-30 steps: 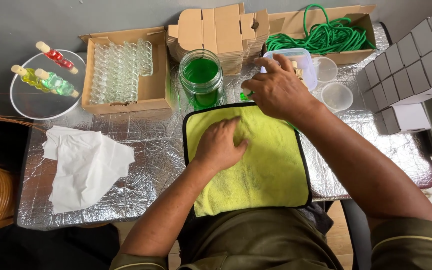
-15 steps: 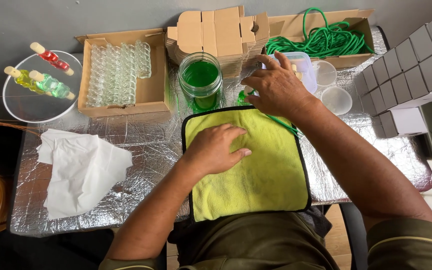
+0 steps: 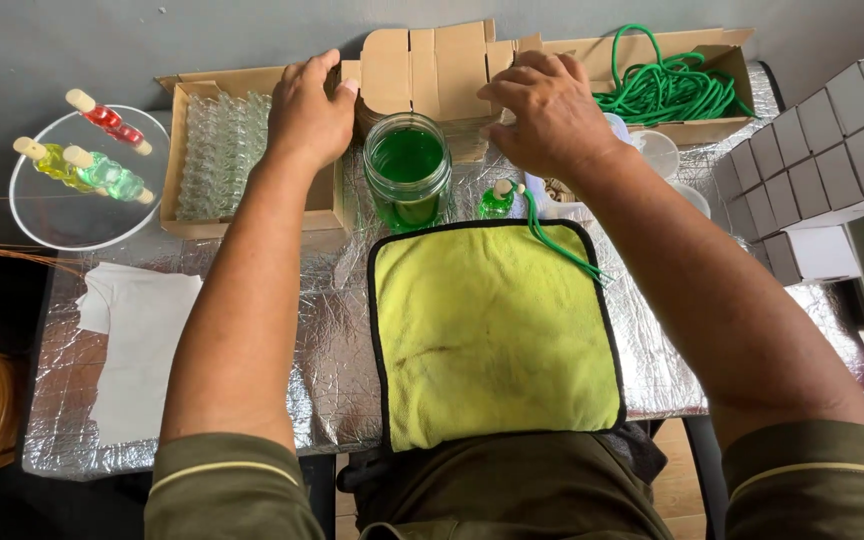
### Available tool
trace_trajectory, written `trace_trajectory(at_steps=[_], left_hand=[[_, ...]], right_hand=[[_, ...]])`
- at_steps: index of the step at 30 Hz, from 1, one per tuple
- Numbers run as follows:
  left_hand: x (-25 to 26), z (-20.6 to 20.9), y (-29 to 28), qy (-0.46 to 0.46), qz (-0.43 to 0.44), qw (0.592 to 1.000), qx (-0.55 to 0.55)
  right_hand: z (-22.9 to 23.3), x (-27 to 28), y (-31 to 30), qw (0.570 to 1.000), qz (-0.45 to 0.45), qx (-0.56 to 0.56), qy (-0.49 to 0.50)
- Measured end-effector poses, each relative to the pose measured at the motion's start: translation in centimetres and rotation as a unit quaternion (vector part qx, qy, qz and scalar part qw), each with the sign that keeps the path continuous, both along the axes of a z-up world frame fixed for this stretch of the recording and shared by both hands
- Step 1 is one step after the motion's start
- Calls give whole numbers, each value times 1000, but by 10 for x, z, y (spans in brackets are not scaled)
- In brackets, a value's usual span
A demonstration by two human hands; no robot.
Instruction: The person assembles a small decorative bottle by attaching a wooden stopper to a green cord, then places the bottle into a small cardboard box. The person folds the box flaps and closes it, then sets the box aside. The person then wipes the work surface with a yellow cloth.
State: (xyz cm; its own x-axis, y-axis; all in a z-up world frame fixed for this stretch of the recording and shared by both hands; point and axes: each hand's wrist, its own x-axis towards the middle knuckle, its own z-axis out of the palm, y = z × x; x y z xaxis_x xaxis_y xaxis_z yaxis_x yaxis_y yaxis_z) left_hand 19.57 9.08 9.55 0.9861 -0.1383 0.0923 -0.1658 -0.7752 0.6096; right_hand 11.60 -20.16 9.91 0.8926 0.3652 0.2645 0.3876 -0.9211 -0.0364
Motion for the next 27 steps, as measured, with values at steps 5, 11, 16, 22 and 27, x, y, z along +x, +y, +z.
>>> trace_trajectory(at_steps=[5, 11, 16, 22, 27], left_hand=[[8, 6, -5, 81, 19, 996, -31], [21, -11, 1, 54, 11, 997, -63], [25, -14, 6, 43, -17, 996, -70], [41, -32, 19, -63, -74, 995, -34], [42, -25, 24, -107, -105, 989, 13]], right_hand=[[-9, 18, -1, 1000, -2, 1, 4], [-26, 27, -10, 998, 30, 27, -44], [-33, 33, -15, 996, 30, 57, -60], [-29, 33, -15, 994, 29, 97, -45], [-32, 32, -18, 992, 33, 114, -40]])
